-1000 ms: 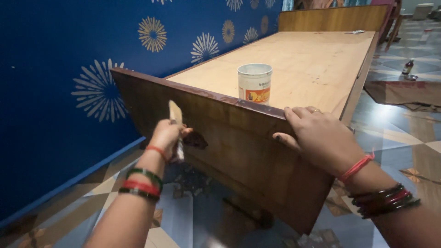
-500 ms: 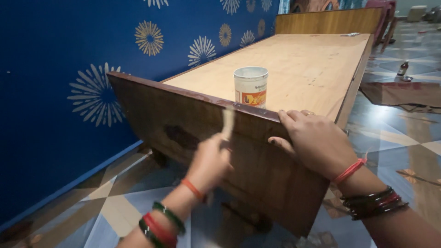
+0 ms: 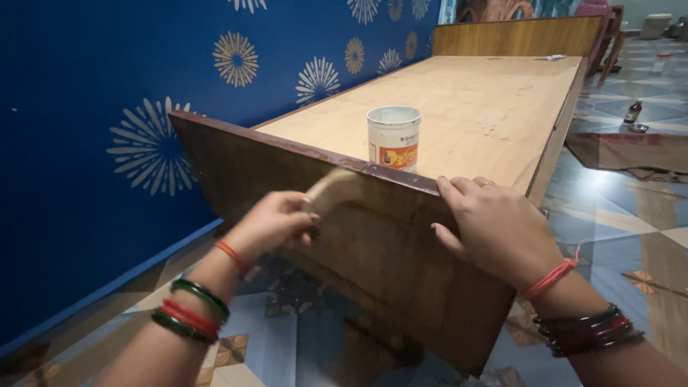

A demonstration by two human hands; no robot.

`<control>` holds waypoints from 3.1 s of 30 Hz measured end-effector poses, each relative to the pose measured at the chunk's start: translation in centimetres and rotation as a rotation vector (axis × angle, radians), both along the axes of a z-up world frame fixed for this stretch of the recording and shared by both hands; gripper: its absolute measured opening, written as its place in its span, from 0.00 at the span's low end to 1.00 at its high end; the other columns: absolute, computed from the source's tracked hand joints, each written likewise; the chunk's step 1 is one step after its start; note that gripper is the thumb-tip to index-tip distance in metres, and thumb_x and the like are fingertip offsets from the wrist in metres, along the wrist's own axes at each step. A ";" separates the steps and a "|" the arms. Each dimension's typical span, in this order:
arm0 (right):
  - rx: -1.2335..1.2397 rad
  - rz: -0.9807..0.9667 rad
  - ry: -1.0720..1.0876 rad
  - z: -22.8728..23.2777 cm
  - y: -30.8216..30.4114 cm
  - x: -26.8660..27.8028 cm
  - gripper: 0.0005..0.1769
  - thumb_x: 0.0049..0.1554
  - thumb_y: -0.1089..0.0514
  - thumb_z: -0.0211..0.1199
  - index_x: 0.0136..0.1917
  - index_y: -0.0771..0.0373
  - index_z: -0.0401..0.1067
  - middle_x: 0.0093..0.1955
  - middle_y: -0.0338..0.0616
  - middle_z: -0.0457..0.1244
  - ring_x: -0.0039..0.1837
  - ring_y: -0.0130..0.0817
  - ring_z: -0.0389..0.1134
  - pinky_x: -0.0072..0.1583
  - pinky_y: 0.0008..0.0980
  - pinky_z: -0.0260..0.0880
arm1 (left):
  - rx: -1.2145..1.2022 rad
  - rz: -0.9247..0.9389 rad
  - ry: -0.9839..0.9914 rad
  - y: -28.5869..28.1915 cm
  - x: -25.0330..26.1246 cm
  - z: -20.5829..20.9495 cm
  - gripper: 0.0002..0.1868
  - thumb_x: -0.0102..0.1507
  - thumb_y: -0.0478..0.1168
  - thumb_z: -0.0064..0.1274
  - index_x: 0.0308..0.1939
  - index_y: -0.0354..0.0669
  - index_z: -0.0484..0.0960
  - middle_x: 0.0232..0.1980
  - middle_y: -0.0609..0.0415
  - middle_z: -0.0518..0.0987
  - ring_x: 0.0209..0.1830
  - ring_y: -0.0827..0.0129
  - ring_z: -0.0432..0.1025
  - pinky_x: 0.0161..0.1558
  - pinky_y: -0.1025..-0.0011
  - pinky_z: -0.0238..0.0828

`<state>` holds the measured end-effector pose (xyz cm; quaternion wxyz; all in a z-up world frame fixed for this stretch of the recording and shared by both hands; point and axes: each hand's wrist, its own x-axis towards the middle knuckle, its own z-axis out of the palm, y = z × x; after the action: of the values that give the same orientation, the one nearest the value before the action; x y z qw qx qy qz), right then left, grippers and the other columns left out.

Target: The person applies a liquid finish to a wooden bed frame using a brush. They repeatedly dip the brush into a container and spread the finish along the side panel and legs of the frame.

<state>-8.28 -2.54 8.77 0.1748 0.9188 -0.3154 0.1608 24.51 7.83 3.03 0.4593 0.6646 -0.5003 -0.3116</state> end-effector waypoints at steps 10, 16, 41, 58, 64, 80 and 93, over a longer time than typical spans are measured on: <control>-0.063 0.079 -0.038 -0.3 -0.5 0.0 0.34 0.52 0.43 0.63 0.67 0.64 0.67 0.55 0.46 0.67 0.59 0.43 0.68 0.55 0.42 0.72 | 0.094 0.571 -0.491 -2.8 1.8 5.2 0.14 0.61 0.32 0.52 0.50 0.31 0.82 0.45 0.34 0.84 0.45 0.51 0.82 0.45 0.59 0.80; -0.040 0.094 -0.051 -0.5 -0.9 -0.1 0.36 0.51 0.44 0.65 0.68 0.63 0.66 0.55 0.46 0.66 0.58 0.45 0.68 0.56 0.43 0.71 | 0.044 0.211 -0.727 -2.5 -11.2 6.5 0.14 0.58 0.34 0.48 0.45 0.36 0.83 0.46 0.32 0.81 0.51 0.40 0.78 0.52 0.51 0.76; 0.427 0.007 -0.093 0.4 -5.5 -1.7 0.25 0.53 0.39 0.66 0.53 0.60 0.75 0.50 0.56 0.70 0.54 0.56 0.71 0.57 0.49 0.70 | 0.164 0.007 -1.678 -2.1 -7.0 10.4 0.08 0.59 0.34 0.52 0.35 0.40 0.88 0.41 0.41 0.84 0.44 0.49 0.80 0.46 0.58 0.77; 0.194 0.132 -0.038 -0.4 -5.4 -2.3 0.24 0.54 0.38 0.64 0.45 0.61 0.71 0.40 0.52 0.70 0.47 0.51 0.73 0.49 0.49 0.73 | 0.094 0.241 -1.509 -0.3 -11.3 8.1 0.07 0.57 0.33 0.51 0.35 0.40 0.84 0.40 0.42 0.84 0.42 0.49 0.80 0.43 0.55 0.78; 0.263 0.058 -0.027 0.2 -4.7 -2.4 0.24 0.55 0.36 0.62 0.46 0.59 0.69 0.38 0.52 0.70 0.45 0.52 0.74 0.49 0.50 0.74 | -0.073 0.249 -1.513 -1.5 -12.3 6.3 0.06 0.59 0.32 0.48 0.38 0.37 0.79 0.39 0.43 0.82 0.39 0.51 0.80 0.39 0.56 0.78; 0.068 0.022 -0.009 -2.5 -7.5 -1.9 0.22 0.61 0.37 0.57 0.51 0.57 0.75 0.45 0.53 0.72 0.49 0.54 0.75 0.51 0.50 0.75 | -0.261 0.131 -1.206 5.3 -20.8 3.1 0.11 0.55 0.28 0.51 0.40 0.39 0.79 0.42 0.46 0.82 0.42 0.47 0.78 0.42 0.53 0.76; 0.204 -0.034 0.150 -0.6 -7.4 -0.8 0.33 0.60 0.29 0.57 0.56 0.62 0.73 0.49 0.56 0.72 0.52 0.53 0.75 0.56 0.48 0.74 | -0.258 0.345 -0.834 12.8 -17.9 -0.1 0.19 0.60 0.31 0.48 0.54 0.42 0.83 0.47 0.39 0.82 0.46 0.42 0.77 0.49 0.51 0.74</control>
<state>-9.10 -9.97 8.19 0.1060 0.9357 -0.3319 0.0557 6.59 20.62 2.94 0.3429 0.7440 -0.5591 0.1275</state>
